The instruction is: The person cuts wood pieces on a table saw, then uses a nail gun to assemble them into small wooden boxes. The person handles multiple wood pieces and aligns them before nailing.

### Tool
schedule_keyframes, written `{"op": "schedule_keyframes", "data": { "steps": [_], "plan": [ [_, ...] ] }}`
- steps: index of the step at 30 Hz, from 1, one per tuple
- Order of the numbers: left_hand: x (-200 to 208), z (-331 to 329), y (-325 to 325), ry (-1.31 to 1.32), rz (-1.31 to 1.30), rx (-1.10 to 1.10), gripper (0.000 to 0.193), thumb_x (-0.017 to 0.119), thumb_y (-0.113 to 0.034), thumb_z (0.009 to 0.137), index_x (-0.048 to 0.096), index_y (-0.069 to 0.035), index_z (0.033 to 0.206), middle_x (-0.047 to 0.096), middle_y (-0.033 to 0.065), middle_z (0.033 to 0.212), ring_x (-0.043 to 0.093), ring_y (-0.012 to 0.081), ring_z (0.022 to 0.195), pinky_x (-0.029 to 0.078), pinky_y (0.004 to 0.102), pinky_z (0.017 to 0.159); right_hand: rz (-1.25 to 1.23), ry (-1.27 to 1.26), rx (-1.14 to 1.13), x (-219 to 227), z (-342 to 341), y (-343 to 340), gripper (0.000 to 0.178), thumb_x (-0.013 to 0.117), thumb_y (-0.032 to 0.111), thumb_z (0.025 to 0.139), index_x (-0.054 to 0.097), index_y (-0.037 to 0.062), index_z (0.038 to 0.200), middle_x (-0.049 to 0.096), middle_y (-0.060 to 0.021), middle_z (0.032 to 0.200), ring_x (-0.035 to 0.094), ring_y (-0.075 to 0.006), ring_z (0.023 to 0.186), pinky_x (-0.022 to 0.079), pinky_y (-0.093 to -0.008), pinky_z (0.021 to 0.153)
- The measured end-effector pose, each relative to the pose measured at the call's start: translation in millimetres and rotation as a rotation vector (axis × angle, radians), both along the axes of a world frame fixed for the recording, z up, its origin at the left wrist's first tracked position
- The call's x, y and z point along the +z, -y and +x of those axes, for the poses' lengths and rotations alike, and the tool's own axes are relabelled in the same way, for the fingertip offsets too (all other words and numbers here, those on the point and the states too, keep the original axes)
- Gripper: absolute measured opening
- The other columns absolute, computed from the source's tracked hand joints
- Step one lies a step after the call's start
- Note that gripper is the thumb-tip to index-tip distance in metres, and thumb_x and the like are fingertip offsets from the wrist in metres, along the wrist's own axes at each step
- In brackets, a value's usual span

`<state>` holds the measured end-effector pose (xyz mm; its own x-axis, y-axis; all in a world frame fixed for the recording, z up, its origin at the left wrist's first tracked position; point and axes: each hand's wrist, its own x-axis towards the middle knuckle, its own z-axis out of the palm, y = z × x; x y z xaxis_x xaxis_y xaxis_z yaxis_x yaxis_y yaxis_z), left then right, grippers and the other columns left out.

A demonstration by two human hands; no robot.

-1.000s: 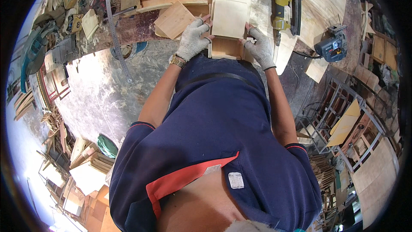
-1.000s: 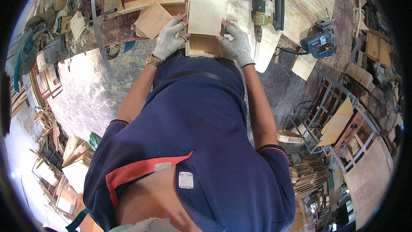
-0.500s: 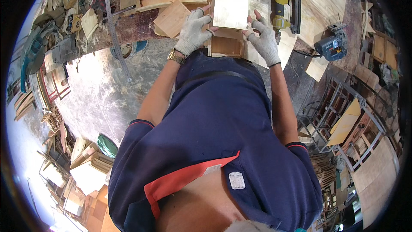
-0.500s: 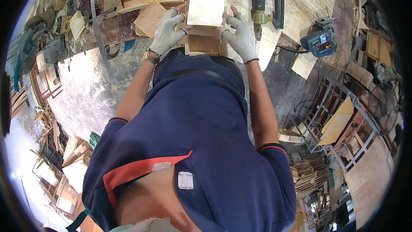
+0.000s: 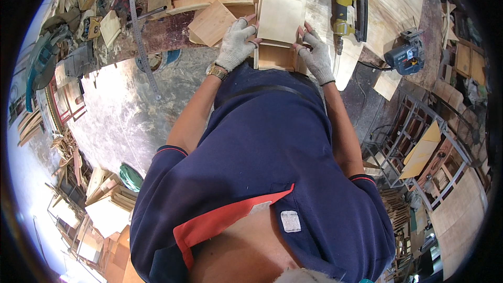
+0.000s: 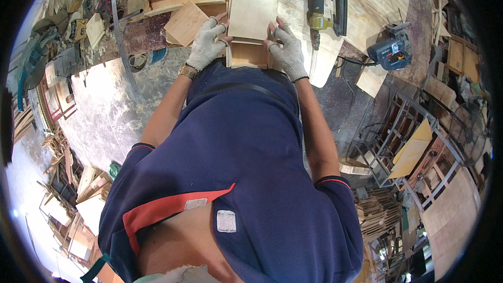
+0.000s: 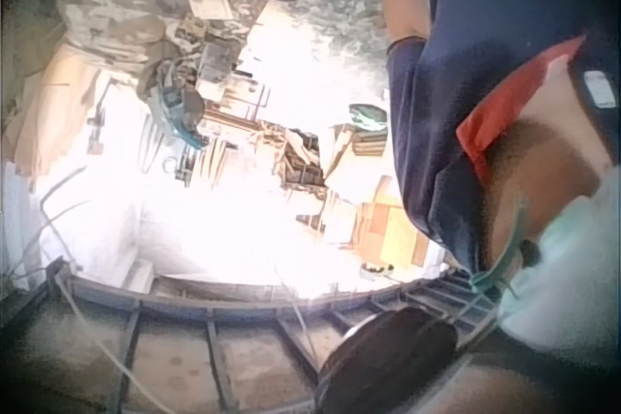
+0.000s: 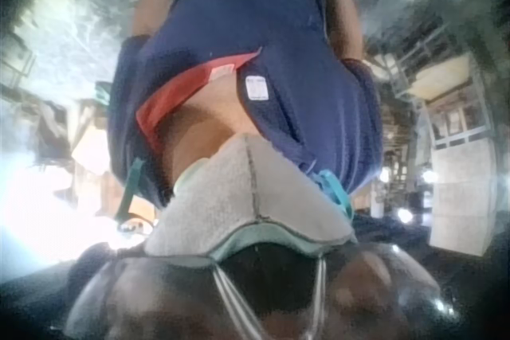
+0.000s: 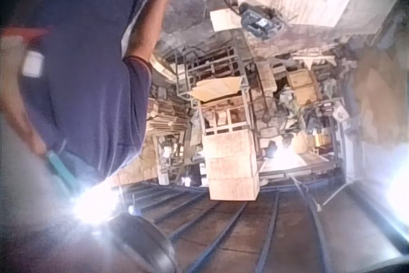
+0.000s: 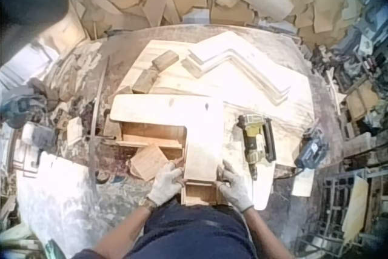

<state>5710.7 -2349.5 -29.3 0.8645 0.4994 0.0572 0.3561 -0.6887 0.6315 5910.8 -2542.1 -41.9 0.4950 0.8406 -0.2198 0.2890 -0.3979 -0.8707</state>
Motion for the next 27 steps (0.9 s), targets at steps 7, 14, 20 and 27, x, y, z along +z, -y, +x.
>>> {"op": "schedule_keyframes", "data": {
  "steps": [7, 14, 20, 27],
  "plan": [
    [-2.1, -0.1, 1.4, 0.026, 0.0, -0.004, 0.037, 0.08, -0.016, 0.08, 0.07, 0.002, 0.111, 0.06, 0.0175, 0.139, 0.061, 0.0364, 0.117, 0.05, 0.0437, 0.1, 0.043, -0.067, -0.03, 1.6, -4.2, 1.5, 0.056, 0.074, 0.01, 0.091, 0.059, 0.0075, 0.145, 0.042, -0.0103, 0.163, 0.053, -0.0201, 0.138, 0.056, -0.0287, 0.095],
    [-0.7, -3.0, 0.7, 0.025, -0.026, -0.017, 0.041, 0.08, -0.016, 0.079, 0.07, 0.001, 0.115, 0.06, 0.018, 0.14, 0.059, 0.0391, 0.123, 0.048, 0.0448, 0.104, 0.039, -0.093, -0.036, 3.0, -4.2, 0.9, 0.056, 0.075, 0.009, 0.091, 0.059, 0.0079, 0.145, 0.041, -0.0104, 0.163, 0.05, -0.0201, 0.141, 0.056, -0.0272, 0.094],
    [-0.4, -8.9, -3.5, 0.034, -0.019, -0.005, 0.046, 0.082, -0.016, 0.077, 0.071, -0.001, 0.12, 0.06, 0.0193, 0.141, 0.056, 0.0401, 0.131, 0.047, 0.0455, 0.107, 0.085, -0.043, -0.047, -0.9, -9.4, -1.3, 0.054, 0.075, 0.011, 0.087, 0.064, 0.0063, 0.14, 0.047, -0.0161, 0.158, 0.055, -0.0241, 0.138, 0.058, -0.0305, 0.092],
    [4.5, -9.0, -3.3, 0.019, -0.06, -0.026, 0.048, 0.083, -0.018, 0.08, 0.07, -0.001, 0.123, 0.058, 0.0189, 0.143, 0.053, 0.0397, 0.136, 0.045, 0.0458, 0.112, 0.066, 0.039, -0.051, -3.8, -11.5, -0.2, 0.055, 0.074, 0.008, 0.086, 0.063, 0.0037, 0.14, 0.05, -0.0184, 0.156, 0.051, -0.0259, 0.142, 0.055, -0.0298, 0.093]
  ]
}}
